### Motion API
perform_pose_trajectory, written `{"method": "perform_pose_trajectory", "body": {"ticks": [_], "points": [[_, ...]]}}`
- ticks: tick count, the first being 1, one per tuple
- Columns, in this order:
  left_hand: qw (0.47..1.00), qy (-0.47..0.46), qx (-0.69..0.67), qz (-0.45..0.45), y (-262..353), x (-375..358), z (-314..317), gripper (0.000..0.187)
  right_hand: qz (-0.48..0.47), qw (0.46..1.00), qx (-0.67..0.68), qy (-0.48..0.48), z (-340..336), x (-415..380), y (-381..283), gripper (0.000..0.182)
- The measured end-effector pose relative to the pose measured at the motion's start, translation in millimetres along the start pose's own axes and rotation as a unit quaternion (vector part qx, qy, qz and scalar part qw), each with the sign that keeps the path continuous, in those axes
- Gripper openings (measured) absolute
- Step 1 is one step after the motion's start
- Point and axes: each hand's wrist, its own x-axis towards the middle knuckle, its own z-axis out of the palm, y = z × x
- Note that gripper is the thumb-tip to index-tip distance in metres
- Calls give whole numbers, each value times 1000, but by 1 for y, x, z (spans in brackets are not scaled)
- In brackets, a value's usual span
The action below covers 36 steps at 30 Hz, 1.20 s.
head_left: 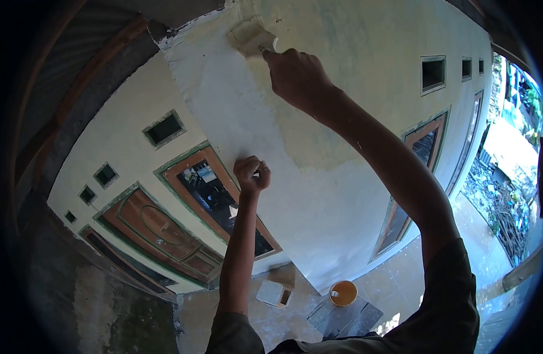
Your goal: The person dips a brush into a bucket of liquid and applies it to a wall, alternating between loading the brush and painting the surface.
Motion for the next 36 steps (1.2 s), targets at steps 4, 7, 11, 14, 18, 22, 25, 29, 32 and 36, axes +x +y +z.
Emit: {"method": "perform_pose_trajectory", "body": {"ticks": [4, 7, 11, 14, 18, 22, 25, 29, 32, 36], "points": [[999, 40, 6, 9, 1, 0, -1, 32, -16, 993, -50, -108, -4, -49, -12, 26], [1000, 17, 8, -6, -1, -3, -1, 32, -41, 966, -76, -243, -17, -82, -24, 40], [1000, -8, -16, 10, -3, 1, -4, 32, -17, 914, -69, -399, -38, -78, -25, 34], [1000, -15, -20, 10, -1, 1, -4, 31, 52, 882, -26, -467, -54, -31, -22, 22], [999, -24, -33, -11, -2, 0, -5, 31, 82, 904, 41, -418, -61, 44, -4, 14], [999, -23, -39, 1, -4, 1, -4, 30, 122, 935, -64, -326, -102, 98, -2, 27], [999, -10, -37, 0, -4, -2, -2, 30, 58, 986, -34, -149, -95, 105, 15, 24], [999, -4, -40, 5, -4, -2, -2, 30, 75, 997, -19, 13, -89, 108, 21, 24], [999, -1, -36, 10, -4, -2, -3, 30, 81, 992, -38, 85, -62, 103, 29, 26], [1000, 0, -27, 6, -4, -3, -3, 30, -11, 999, 2, 36, -26, 59, 27, 20]]}}
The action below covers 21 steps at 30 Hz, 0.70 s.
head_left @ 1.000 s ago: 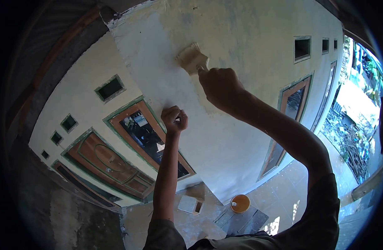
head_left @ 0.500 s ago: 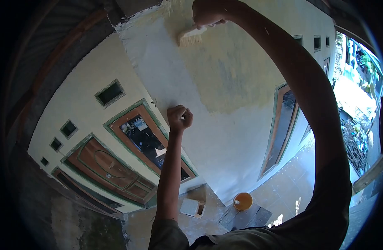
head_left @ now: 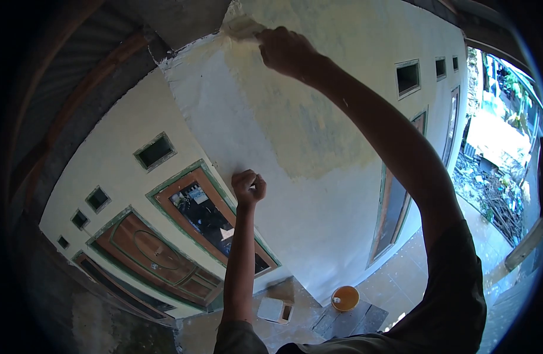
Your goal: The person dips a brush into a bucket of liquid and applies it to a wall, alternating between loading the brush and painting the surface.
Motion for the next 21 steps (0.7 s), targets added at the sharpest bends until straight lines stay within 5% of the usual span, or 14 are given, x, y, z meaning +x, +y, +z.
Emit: {"method": "perform_pose_trajectory", "body": {"ticks": [6, 9, 11, 14, 21], "points": [[1000, -1, 17, 5, 0, 0, -1, 31, 2, 983, -2, -181, 2, -102, -30, 17], [999, -1, 33, 11, 2, 2, -2, 31, 16, 952, 3, -307, -11, -134, -36, 24], [1000, -13, 20, -11, 4, 4, -3, 30, 42, 884, 47, -464, -22, -141, -36, 28], [999, -20, 32, -29, 6, 3, -3, 30, 76, 854, 24, -514, -14, -125, -25, 29], [996, -36, 38, -68, 8, 3, -3, 30, 44, 942, 10, -332, -39, -18, -2, 19]]}}
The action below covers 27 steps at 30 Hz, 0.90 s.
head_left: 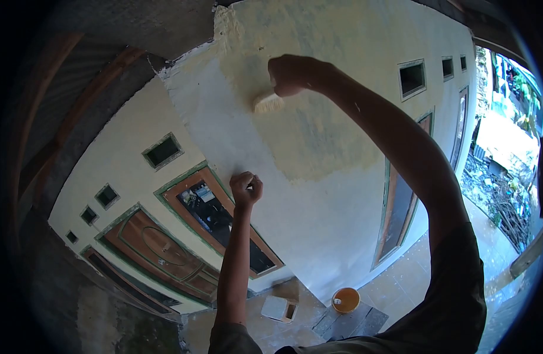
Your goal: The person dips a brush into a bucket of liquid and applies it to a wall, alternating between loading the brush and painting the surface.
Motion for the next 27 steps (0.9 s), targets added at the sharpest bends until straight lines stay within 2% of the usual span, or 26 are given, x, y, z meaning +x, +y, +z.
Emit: {"method": "perform_pose_trajectory", "body": {"ticks": [3, 5, 7, 8, 9, 11, 12, 16, 18, 22, 24, 27], "points": [[1000, 0, 12, 9, -1, 0, 0, 29, 8, 990, 6, 139, -34, 17, 6, 25], [1000, -2, 19, 7, -2, -1, 0, 30, -3, 986, -28, 163, -39, 21, 12, 27], [1000, -7, 17, 3, -4, -1, 1, 30, -27, 964, -54, 258, -46, 12, 16, 28], [1000, -14, 13, 0, -5, -2, 0, 30, -58, 939, -82, 328, -49, 13, 25, 30], [1000, -14, 15, 0, -4, -1, -1, 30, -60, 939, -80, 329, -50, 14, 32, 30], [1000, -21, 18, -10, -2, -1, 0, 29, -153, 895, -141, 395, -47, 15, 46, 30], [1000, -20, 20, -10, -1, 0, -1, 29, -139, 916, -138, 350, -51, 13, 49, 30], [999, -16, 30, 6, 0, 1, 0, 29, -176, 915, -144, 333, -55, 18, 60, 32], [999, -19, 30, 6, 1, 1, -1, 29, -185, 923, -173, 291, -57, 20, 62, 30], [1000, -15, 18, 13, 4, 3, -1, 30, -220, 906, -212, 292, -59, 37, 64, 29], [1000, -10, 7, 26, 1, 4, 0, 31, -232, 913, -219, 255, -63, 39, 65, 32], [1000, -5, 1, 29, -2, 3, 2, 31, -217, 939, -154, 220, -43, 46, 65, 28]]}}
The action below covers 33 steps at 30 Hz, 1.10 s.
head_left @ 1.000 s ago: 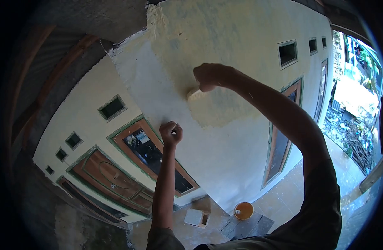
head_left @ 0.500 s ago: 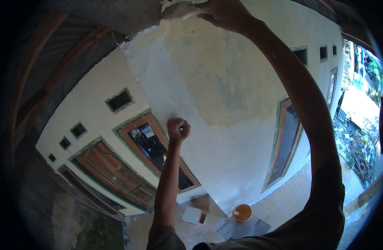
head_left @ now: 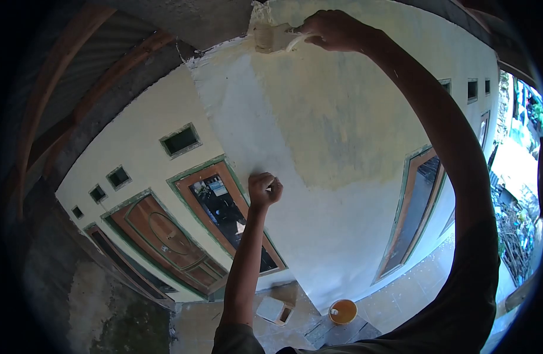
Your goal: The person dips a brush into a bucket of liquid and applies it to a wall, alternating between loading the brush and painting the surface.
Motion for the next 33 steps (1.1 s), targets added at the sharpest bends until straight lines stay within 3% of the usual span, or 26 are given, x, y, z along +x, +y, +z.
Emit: {"method": "perform_pose_trajectory", "body": {"ticks": [4, 8, 10, 13, 16, 25, 28, 31, 33], "points": [[1000, 14, 23, 6, 2, 0, 0, 30, 87, 988, 103, -77, 6, -18, -29, 27], [1000, 1, 16, 3, 3, 1, 0, 28, 123, 974, 123, -146, -21, -33, -53, 28], [1000, 5, 14, 3, 2, 1, 0, 28, 111, 982, 113, -98, -28, -27, -51, 27], [1000, 5, 15, 3, 3, 1, -1, 28, 101, 983, 51, 143, -25, 5, -35, 29], [1000, -5, 3, -1, 3, 0, 0, 28, 172, 976, 11, 130, -1, 30, -26, 22], [1000, -4, 24, 1, 1, 0, 0, 29, 203, 956, 42, 208, 12, 22, -35, 18], [999, 7, 38, 8, 2, 0, 1, 29, 227, 963, 62, 132, 21, 33, -39, 20], [999, 12, 44, 4, 4, 1, 0, 29, 180, 970, 5, 163, 49, 18, -57, 25], [999, 22, 48, 13, 4, 1, 0, 28, 166, 978, 15, 128, 56, -5, -80, 27]]}}
